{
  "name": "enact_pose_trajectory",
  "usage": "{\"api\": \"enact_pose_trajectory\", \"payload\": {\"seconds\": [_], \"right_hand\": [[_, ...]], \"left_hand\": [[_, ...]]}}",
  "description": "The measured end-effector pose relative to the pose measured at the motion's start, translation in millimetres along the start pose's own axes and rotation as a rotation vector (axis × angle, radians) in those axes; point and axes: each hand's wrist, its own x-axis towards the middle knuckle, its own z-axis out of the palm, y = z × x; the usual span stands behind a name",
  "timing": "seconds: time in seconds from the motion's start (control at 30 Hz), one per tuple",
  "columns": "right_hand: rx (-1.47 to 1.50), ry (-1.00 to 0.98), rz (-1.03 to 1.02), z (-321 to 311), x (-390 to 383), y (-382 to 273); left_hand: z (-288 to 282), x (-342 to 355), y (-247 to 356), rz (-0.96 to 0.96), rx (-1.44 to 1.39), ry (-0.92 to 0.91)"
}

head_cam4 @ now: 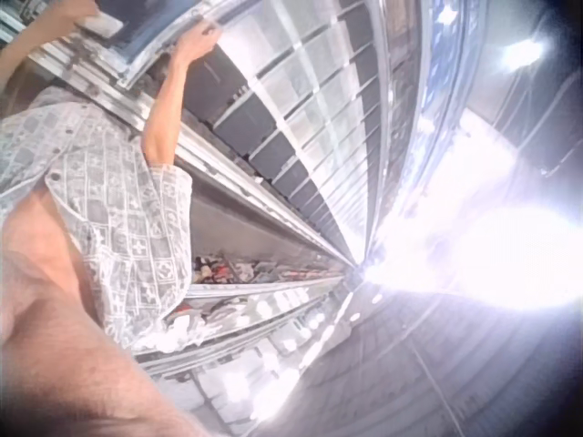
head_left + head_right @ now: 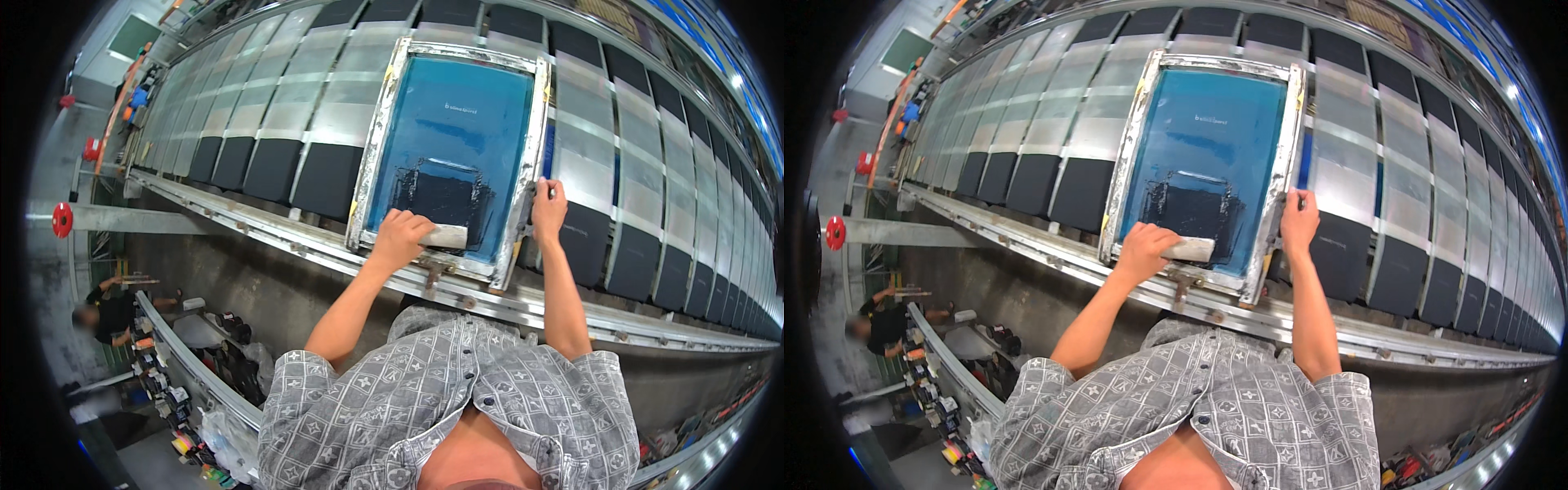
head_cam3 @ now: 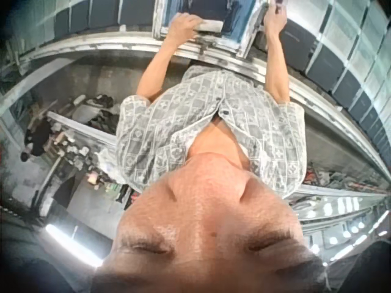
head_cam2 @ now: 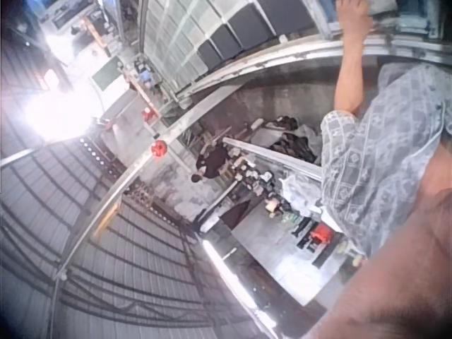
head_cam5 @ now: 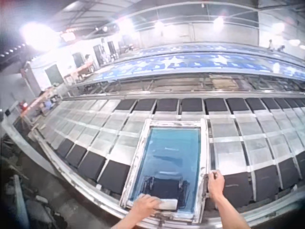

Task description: The person uses a squeegee to spread ink across a screen printing frame, repeatedly rolling the squeegee back and forth to distribute the ink evenly. The person occasionally lifts the frame to reposition it on the conveyor.

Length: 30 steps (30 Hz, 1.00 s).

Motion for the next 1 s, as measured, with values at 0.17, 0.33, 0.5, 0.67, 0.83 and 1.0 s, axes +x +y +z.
{"api": "enact_pose_trajectory", "payload": {"seconds": [0.17,0.33,0.5,0.67,0.83,1.0], "right_hand": [[0.078,-0.063,0.069,84.4,-48.9,-7.7],[0.01,-0.034,0.095,95.3,-45.7,-8.1],[-0.28,-0.03,0.046,99.0,-39.5,-1.9],[-0.602,-0.143,-0.247,96.5,-30.9,-36.0],[-0.504,-0.726,-0.474,158.1,-35.1,-141.2],[-0.761,-0.749,-0.623,188.2,-45.8,-113.6]], "left_hand": [[-52.5,-28.4,-83.2,-0.083,-0.002,-0.157],[-48.5,-26.6,-103.6,-0.079,-0.081,-0.183],[-41.0,-15.6,-120.2,-0.045,-0.143,-0.362],[-51.8,53.0,-156.9,-0.072,-0.178,-0.387],[-45.6,117.1,-182.6,-0.077,-0.036,-0.479],[-25.5,108.9,-185.0,-0.112,-0.038,-0.4]]}}
